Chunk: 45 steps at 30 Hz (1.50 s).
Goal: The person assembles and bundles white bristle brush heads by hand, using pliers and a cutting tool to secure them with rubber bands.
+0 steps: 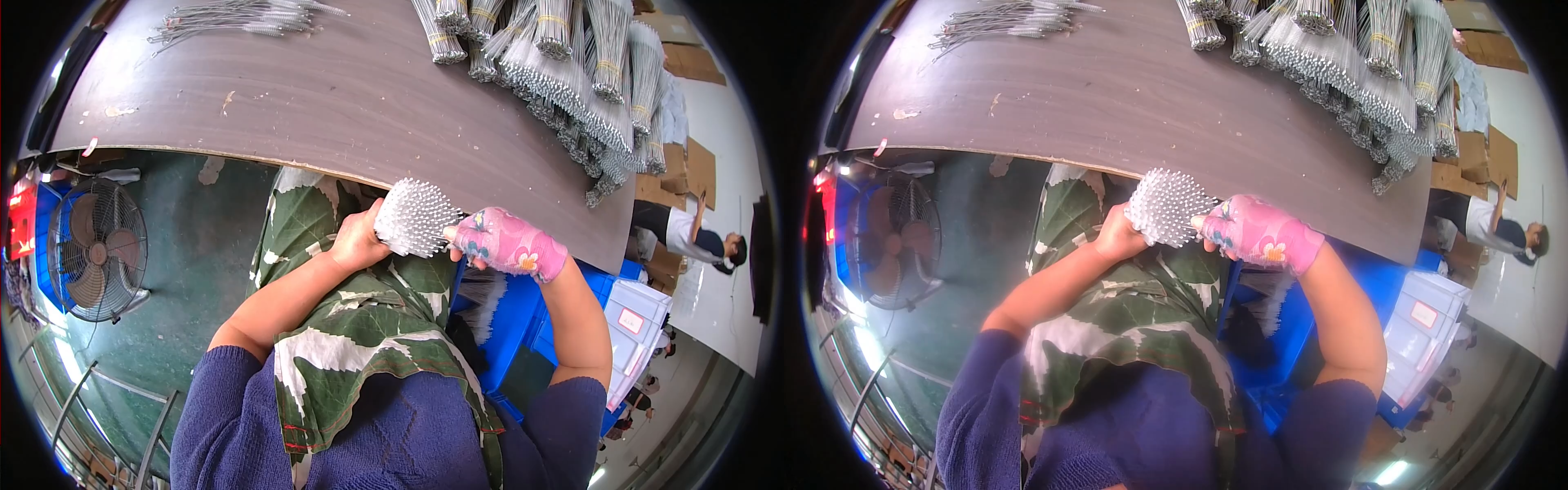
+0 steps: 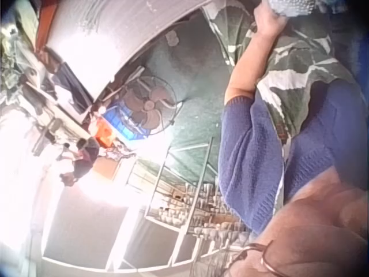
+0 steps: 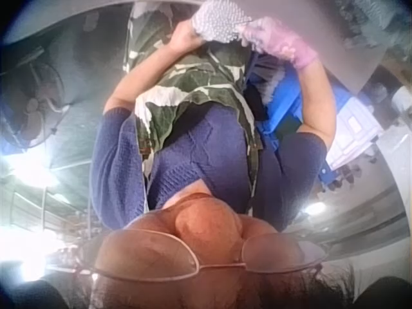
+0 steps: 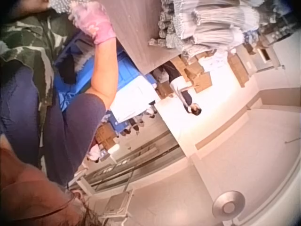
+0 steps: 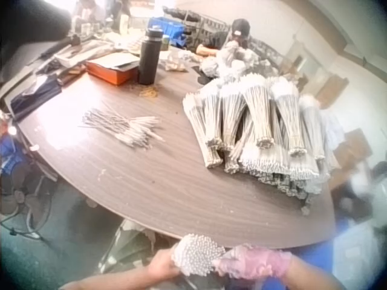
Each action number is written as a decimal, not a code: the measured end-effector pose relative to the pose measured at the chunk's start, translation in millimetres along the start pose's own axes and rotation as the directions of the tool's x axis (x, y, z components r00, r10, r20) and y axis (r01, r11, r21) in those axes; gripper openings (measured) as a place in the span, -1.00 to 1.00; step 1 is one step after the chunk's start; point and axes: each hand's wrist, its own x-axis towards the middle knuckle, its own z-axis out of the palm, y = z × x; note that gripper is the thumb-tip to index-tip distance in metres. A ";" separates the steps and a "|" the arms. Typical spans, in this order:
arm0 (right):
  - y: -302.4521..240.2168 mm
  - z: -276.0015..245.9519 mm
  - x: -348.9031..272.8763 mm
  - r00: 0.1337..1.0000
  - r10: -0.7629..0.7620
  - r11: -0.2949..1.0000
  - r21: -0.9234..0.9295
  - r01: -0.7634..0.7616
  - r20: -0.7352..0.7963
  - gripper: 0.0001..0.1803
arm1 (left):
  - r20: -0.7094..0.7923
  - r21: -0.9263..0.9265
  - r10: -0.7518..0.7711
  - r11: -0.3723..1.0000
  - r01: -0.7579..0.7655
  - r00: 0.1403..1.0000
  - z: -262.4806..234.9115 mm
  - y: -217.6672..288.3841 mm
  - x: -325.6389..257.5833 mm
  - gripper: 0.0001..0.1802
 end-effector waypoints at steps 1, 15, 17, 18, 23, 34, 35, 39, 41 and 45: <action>0.5 -0.6 0.9 1.000 -0.006 1.000 -0.016 0.007 0.016 -0.55 | -0.001 0.000 0.000 1.000 0.000 1.000 -0.6 0.7 0.7 -0.51; 11.0 0.7 -4.9 0.994 -0.108 0.992 0.060 0.110 -0.034 -0.60 | 0.004 0.012 0.015 1.000 -0.016 1.000 1.6 -3.2 -1.7 -0.52; 8.4 0.1 -6.5 0.984 -0.166 0.986 0.019 0.167 -0.058 -0.59 | 0.000 0.012 0.015 1.000 -0.015 1.000 0.9 -2.1 -1.5 -0.52; 1.0 -0.7 -7.5 0.989 -0.138 0.990 -0.042 0.135 -0.058 -0.59 | -0.005 0.014 0.013 1.000 -0.012 1.000 0.2 -1.9 -1.4 -0.52; -6.3 -1.5 -9.9 0.989 -0.126 0.975 -0.196 0.109 -0.074 -0.57 | -0.001 0.003 0.014 1.000 -0.014 1.000 -1.4 1.8 2.1 -0.51; -13.8 2.0 -8.6 0.976 -0.201 0.915 -0.373 0.155 -0.087 -0.56 | -0.001 -0.001 0.012 1.000 -0.012 1.000 -0.7 0.2 -0.8 -0.51; -13.3 2.5 -8.6 0.976 -0.201 0.915 -0.373 0.155 -0.087 -0.56 | 0.004 0.018 0.015 1.000 -0.015 1.000 0.1 -1.2 -0.6 -0.52; -7.3 6.0 -6.6 0.951 -0.270 0.829 -0.540 0.148 -0.153 -0.57 | -0.005 0.091 0.010 0.996 -0.010 1.000 3.2 -2.7 -0.7 -0.53; -7.6 6.6 -6.7 0.930 -0.323 0.790 -0.590 0.165 -0.173 -0.58 | -0.011 0.092 0.007 0.996 -0.006 1.000 1.9 0.7 -0.5 -0.53; -15.3 4.6 -7.1 0.935 -0.332 0.715 -0.679 0.164 -0.124 -0.57 | -0.022 0.096 0.004 0.995 -0.002 1.000 1.3 0.8 -2.0 -0.53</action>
